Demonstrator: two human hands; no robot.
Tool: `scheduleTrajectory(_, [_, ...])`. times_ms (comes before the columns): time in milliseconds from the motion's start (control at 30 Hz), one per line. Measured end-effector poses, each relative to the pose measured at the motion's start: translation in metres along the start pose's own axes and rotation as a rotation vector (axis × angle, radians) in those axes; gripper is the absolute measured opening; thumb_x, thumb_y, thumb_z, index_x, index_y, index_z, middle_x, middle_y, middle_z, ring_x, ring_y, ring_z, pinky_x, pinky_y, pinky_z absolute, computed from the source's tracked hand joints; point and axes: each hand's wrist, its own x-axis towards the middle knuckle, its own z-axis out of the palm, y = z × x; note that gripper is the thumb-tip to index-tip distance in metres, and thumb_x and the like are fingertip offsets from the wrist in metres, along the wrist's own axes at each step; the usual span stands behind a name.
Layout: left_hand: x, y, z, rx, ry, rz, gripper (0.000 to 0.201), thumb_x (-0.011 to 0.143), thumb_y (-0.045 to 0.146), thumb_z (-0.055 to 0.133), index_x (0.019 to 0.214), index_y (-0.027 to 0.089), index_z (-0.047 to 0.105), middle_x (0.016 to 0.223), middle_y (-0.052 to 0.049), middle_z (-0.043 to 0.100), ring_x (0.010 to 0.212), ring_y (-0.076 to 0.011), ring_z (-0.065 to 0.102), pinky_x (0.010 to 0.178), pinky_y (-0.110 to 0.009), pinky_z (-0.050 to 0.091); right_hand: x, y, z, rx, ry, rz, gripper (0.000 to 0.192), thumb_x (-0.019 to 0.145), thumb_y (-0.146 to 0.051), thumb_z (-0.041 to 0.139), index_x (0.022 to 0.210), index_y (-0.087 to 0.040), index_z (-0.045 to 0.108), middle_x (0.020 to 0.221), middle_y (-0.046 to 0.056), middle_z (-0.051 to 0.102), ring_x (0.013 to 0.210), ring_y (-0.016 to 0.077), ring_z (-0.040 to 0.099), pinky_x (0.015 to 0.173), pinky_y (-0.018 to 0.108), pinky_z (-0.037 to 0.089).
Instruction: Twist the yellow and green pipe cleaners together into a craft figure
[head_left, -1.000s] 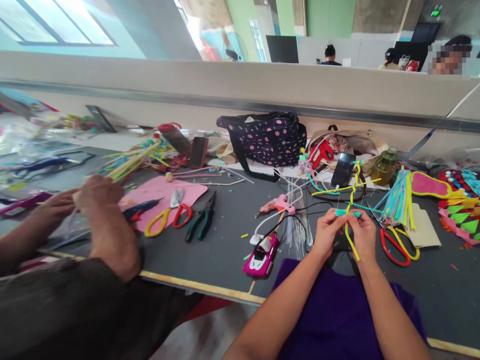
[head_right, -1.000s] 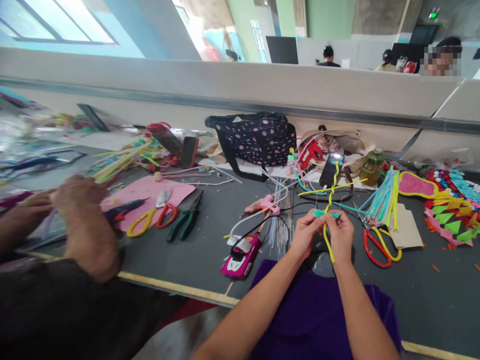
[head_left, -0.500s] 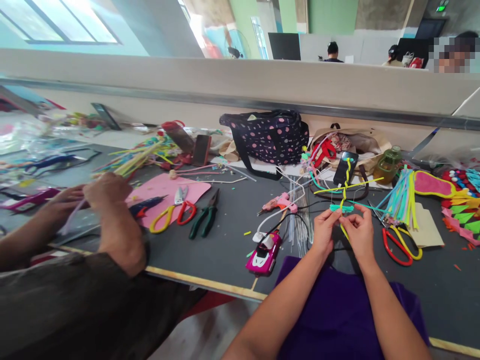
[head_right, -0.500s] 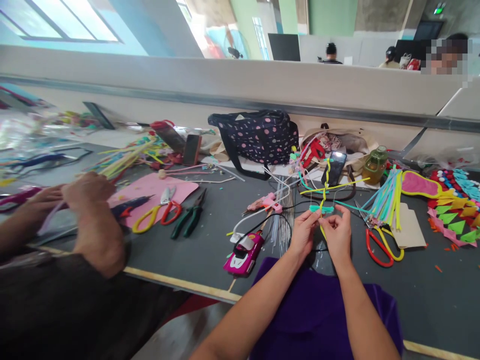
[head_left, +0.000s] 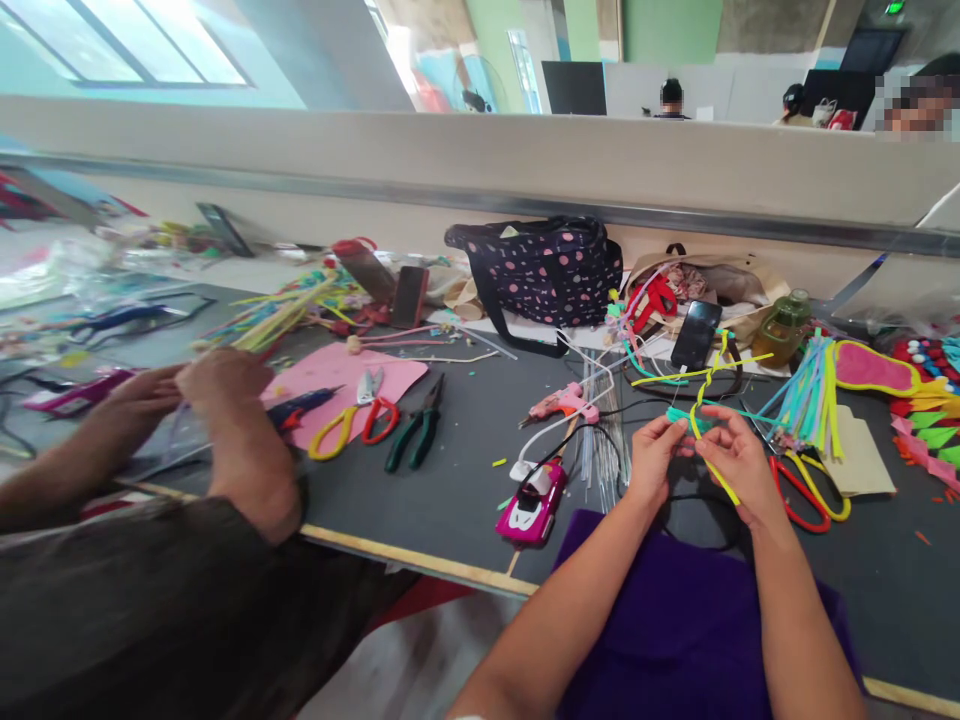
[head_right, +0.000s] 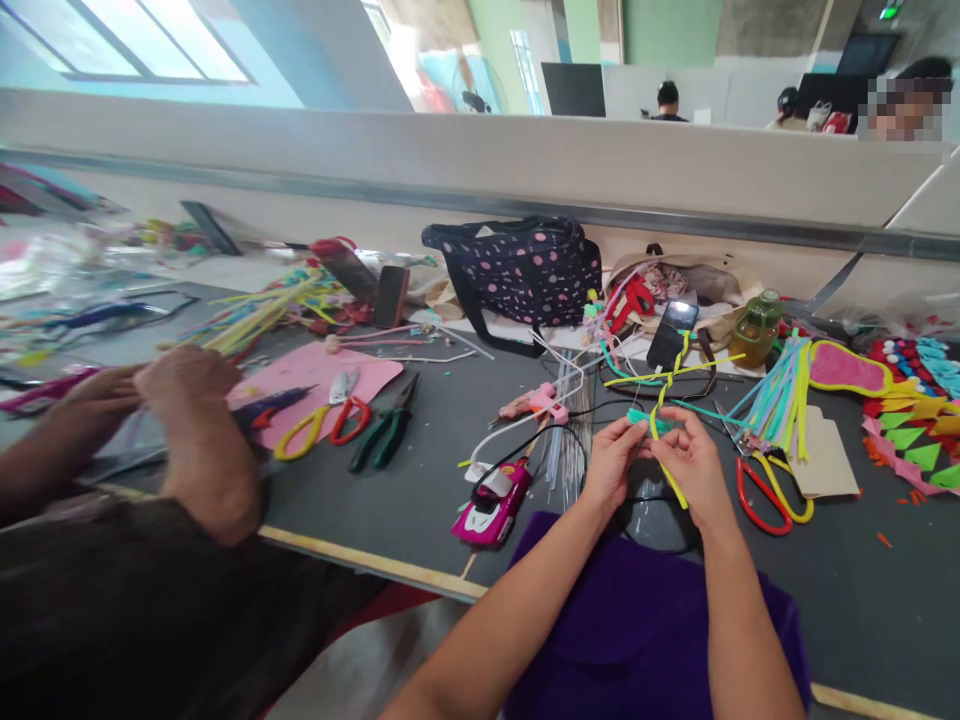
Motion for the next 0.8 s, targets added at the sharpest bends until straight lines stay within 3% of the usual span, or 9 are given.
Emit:
scheduleTrajectory(67, [-0.002,0.001,0.001,0.027,-0.029,0.014,0.033,0.061,0.041,0.077,0.076,0.013,0.067,0.068,-0.002,0.064,0.056,-0.0106,0.058,0.049,-0.020,0.045,-0.003,-0.006,-0.003,0.044,-0.089,0.044,0.033,0.073,-0.038,0.068,0.099,-0.018,0.065,0.058,-0.005,0.055,0.041,0.0060,0.039,0.036,0.018,0.029])
scheduleTrajectory(167, [-0.004,0.003,0.002,0.058,-0.058,0.036,0.034,0.063,0.041,0.075,0.080,0.013,0.068,0.069,-0.002,0.064,0.054,-0.0101,0.057,0.045,-0.019,0.042,-0.004,-0.009,-0.005,0.072,-0.116,0.005,0.026,0.076,-0.038,0.067,0.090,-0.016,0.069,0.061,0.000,0.059,0.049,0.0099,0.048,0.043,0.022,0.037])
scheduleTrajectory(300, [-0.003,0.004,0.000,0.082,-0.080,0.025,0.040,0.065,0.039,0.074,0.096,0.014,0.068,0.075,-0.003,0.067,0.053,-0.0097,0.057,0.038,-0.017,0.035,-0.001,-0.004,-0.006,0.047,0.011,-0.151,0.023,0.074,-0.035,0.070,0.090,-0.020,0.071,0.081,0.004,0.067,0.060,0.0132,0.055,0.052,0.026,0.044])
scheduleTrajectory(500, [0.000,0.003,-0.005,0.130,-0.165,-0.059,0.038,0.065,0.034,0.073,0.096,0.013,0.068,0.075,-0.003,0.066,0.050,-0.0085,0.057,0.033,-0.015,0.028,0.003,-0.004,-0.006,0.006,0.225,-0.427,0.016,0.077,-0.036,0.066,0.078,-0.020,0.069,0.095,0.006,0.066,0.092,0.0218,0.061,0.078,0.037,0.049])
scheduleTrajectory(633, [0.000,0.004,-0.006,0.160,-0.229,-0.114,0.035,0.064,0.031,0.074,0.093,0.012,0.067,0.067,-0.002,0.065,0.048,-0.0092,0.056,0.033,-0.015,0.028,0.001,-0.008,-0.009,0.145,0.271,-0.398,0.019,0.082,-0.036,0.061,0.093,-0.022,0.066,0.072,0.001,0.064,0.066,0.0164,0.061,0.061,0.031,0.048])
scheduleTrajectory(733, [0.000,0.006,-0.007,0.186,-0.261,-0.138,0.032,0.063,0.029,0.074,0.088,0.012,0.065,0.064,-0.002,0.064,0.047,-0.0094,0.056,0.033,-0.015,0.028,-0.001,-0.010,-0.014,0.120,0.307,-0.400,0.025,0.083,-0.034,0.061,0.105,-0.022,0.064,0.062,-0.002,0.059,0.051,0.0109,0.051,0.047,0.023,0.036])
scheduleTrajectory(800, [0.000,0.008,-0.007,0.202,-0.271,-0.135,0.031,0.062,0.028,0.074,0.087,0.012,0.064,0.065,-0.002,0.064,0.049,-0.0096,0.057,0.034,-0.014,0.028,-0.002,-0.010,-0.018,0.054,0.319,-0.422,0.023,0.082,-0.033,0.063,0.103,-0.022,0.065,0.060,-0.003,0.058,0.050,0.0103,0.049,0.044,0.022,0.032])
